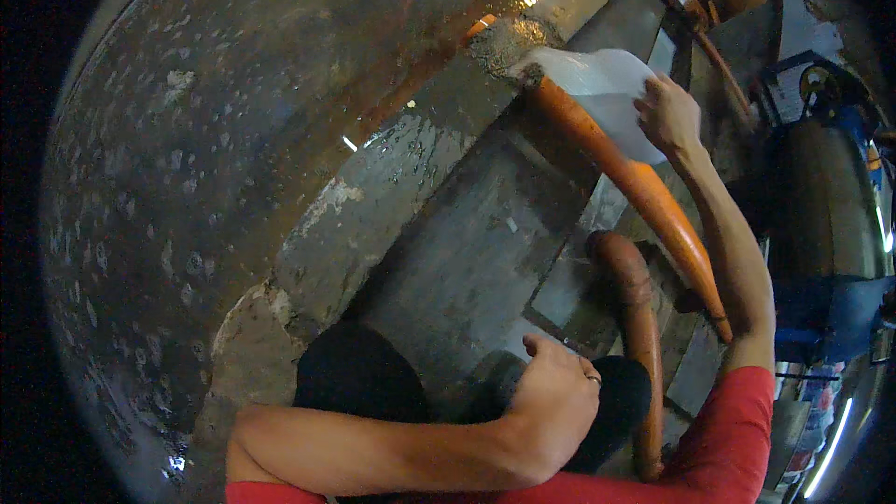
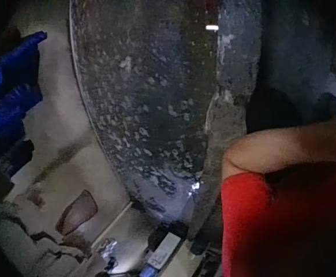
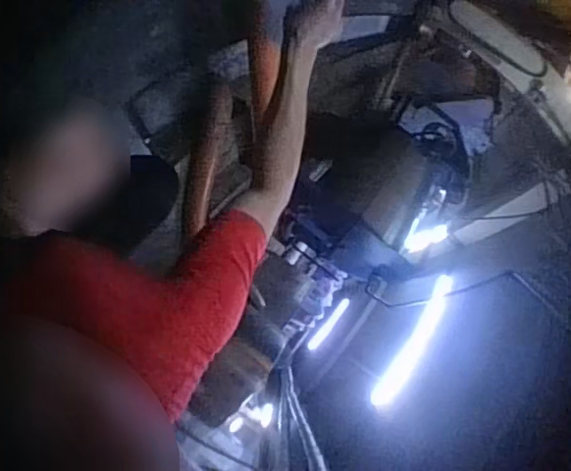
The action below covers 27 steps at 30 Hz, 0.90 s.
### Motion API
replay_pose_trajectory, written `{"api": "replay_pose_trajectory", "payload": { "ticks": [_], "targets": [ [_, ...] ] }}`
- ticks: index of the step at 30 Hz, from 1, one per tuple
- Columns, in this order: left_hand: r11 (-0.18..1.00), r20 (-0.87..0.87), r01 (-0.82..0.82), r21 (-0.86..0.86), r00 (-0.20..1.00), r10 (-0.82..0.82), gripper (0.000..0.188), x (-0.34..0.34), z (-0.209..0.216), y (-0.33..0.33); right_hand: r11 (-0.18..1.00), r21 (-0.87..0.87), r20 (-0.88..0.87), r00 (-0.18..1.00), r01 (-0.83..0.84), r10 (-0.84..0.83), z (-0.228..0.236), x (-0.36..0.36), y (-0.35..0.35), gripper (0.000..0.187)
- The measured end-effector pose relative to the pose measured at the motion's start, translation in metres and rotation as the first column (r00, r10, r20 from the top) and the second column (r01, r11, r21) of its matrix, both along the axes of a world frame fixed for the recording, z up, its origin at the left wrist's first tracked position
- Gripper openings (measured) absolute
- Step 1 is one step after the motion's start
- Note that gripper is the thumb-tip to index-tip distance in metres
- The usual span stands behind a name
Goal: The person repeatedly scoops a white liquid from a rectangular basin using a small white cup and pours it onto a nearby concrete surface. The action is repeated multiple times in a consistent manner.
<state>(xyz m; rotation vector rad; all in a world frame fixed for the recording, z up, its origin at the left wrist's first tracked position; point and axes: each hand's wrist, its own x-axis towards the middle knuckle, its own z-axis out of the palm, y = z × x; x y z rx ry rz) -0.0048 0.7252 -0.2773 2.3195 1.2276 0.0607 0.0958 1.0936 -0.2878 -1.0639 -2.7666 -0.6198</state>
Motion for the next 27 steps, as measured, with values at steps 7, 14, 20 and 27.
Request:
{"api": "replay_pose_trajectory", "payload": {
  "ticks": [7, 14, 20, 27],
  "targets": [
    [0.987, -0.003, 0.163, -0.004, 0.987, -0.163, 0.039, -0.005, 0.020, 0.002, 0.894, 0.360, 0.458, 0.885, -0.268, 0.081, 0.009, -0.145, 0.033, 0.023],
    [0.996, 0.000, -0.087, 0.026, 0.996, 0.087, 0.036, 0.023, 0.007, 0.004, 0.662, 0.638, 0.196, 0.915, -0.393, 0.353, 0.033, -0.189, 0.032, 0.020],
    [0.998, 0.134, -0.056, -0.004, 0.989, 0.056, 0.040, 0.009, 0.000, -0.001, 0.981, 0.194, 0.014, 1.000, 0.022, -0.025, 0.046, -0.071, 0.061, 0.021],
    [0.999, 0.030, -0.044, 0.023, 0.999, 0.043, 0.043, 0.007, 0.008, 0.011, 0.774, -0.523, 0.040, 0.917, 0.358, -0.397, -0.091, 0.172, -0.017, 0.051]
  ]
}}
